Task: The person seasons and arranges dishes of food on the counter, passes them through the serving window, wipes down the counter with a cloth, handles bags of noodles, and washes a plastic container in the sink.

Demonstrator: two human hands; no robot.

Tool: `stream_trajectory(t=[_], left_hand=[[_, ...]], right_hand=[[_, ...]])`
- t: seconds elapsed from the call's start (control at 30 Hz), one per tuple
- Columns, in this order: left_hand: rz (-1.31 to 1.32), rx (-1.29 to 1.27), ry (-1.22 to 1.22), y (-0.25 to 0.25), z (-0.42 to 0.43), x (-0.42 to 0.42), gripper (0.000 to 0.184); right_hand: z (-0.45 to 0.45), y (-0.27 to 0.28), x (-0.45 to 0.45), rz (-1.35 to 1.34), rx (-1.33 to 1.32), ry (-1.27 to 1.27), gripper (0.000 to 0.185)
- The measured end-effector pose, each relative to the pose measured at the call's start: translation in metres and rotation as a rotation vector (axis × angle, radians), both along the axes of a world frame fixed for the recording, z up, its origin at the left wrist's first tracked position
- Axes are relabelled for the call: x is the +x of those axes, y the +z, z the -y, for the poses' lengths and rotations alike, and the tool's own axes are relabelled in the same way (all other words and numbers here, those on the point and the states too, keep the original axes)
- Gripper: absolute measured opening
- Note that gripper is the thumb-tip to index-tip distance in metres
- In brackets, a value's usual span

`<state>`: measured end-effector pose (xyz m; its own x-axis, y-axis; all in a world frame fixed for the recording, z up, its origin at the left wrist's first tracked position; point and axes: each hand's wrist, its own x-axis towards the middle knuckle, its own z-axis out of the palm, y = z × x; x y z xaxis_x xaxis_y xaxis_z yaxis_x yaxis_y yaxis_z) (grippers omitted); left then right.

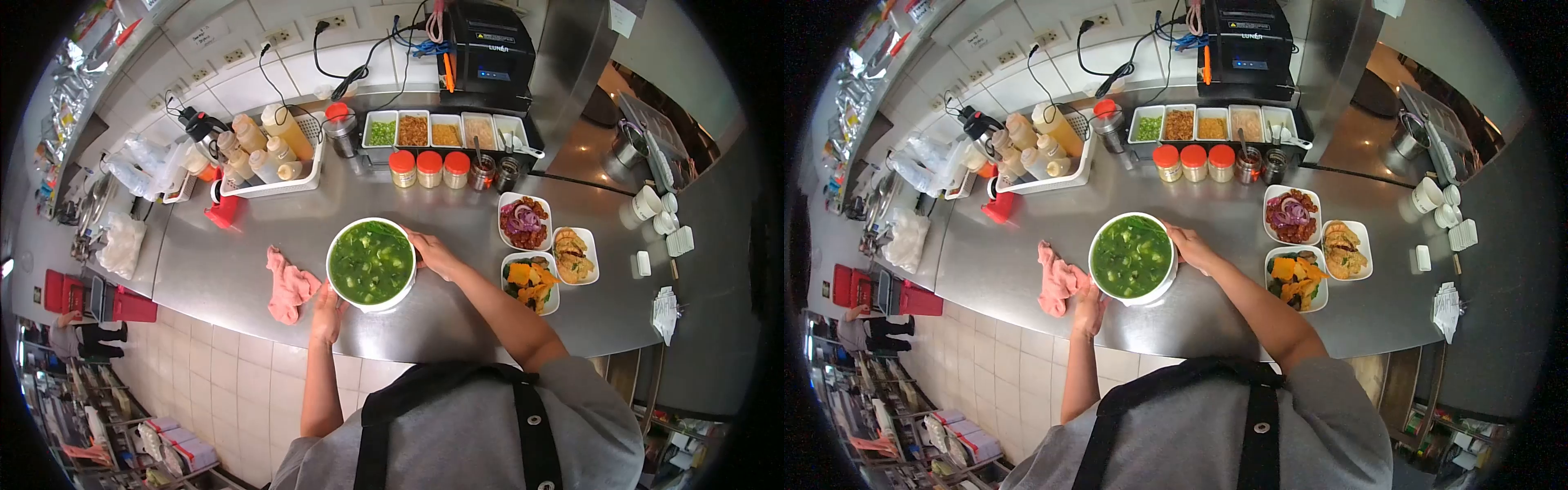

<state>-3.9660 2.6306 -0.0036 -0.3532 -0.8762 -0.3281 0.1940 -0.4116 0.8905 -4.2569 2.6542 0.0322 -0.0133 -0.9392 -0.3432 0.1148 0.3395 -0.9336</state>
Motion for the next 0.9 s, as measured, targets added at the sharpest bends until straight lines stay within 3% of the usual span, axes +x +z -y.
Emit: stream_trajectory(t=[0.17,0.27,0.33,0.37,0.4,0.47,0.5,0.6,0.7,0.9], left_hand=[[0.024,-0.002,-0.005,-0.009,0.0,-0.002,0.044],[0.105,-0.006,0.027,0.0,-0.003,-0.002,0.049],[0.144,-0.001,0.046,0.005,-0.001,0.001,0.053],[0.142,0.006,0.101,0.009,-0.002,0.001,0.047],[0.358,-0.125,0.124,0.007,0.0,0.008,0.045],[0.797,-0.377,0.161,0.001,0.004,0.025,0.04],[0.696,-0.623,0.341,0.008,0.008,0.025,0.036],[1.539,-0.956,0.393,0.024,0.018,0.039,0.04],[1.246,-0.718,0.203,0.0,0.031,0.054,0.041],[1.284,-0.737,0.049,-0.007,0.042,0.071,0.042]], right_hand=[[0.004,-0.022,-0.011,0.035,0.049,0.051,0.047],[0.017,-0.004,-0.026,-0.023,0.104,0.202,0.048],[0.038,0.01,-0.038,-0.291,0.075,0.281,0.046],[0.058,-0.009,-0.047,-0.414,-0.155,0.289,0.044],[0.079,-0.027,-0.053,-0.528,-0.387,0.293,0.043],[0.112,0.012,-0.045,-0.629,-0.21,0.315,0.044],[0.132,0.023,-0.037,-0.687,-0.37,0.303,0.046],[0.199,0.045,0.003,-0.883,-0.765,0.259,0.047],[0.269,0.044,0.048,-1.005,-0.776,0.28,0.049],[0.37,0.018,0.076,-1.186,-0.592,0.667,0.048]])
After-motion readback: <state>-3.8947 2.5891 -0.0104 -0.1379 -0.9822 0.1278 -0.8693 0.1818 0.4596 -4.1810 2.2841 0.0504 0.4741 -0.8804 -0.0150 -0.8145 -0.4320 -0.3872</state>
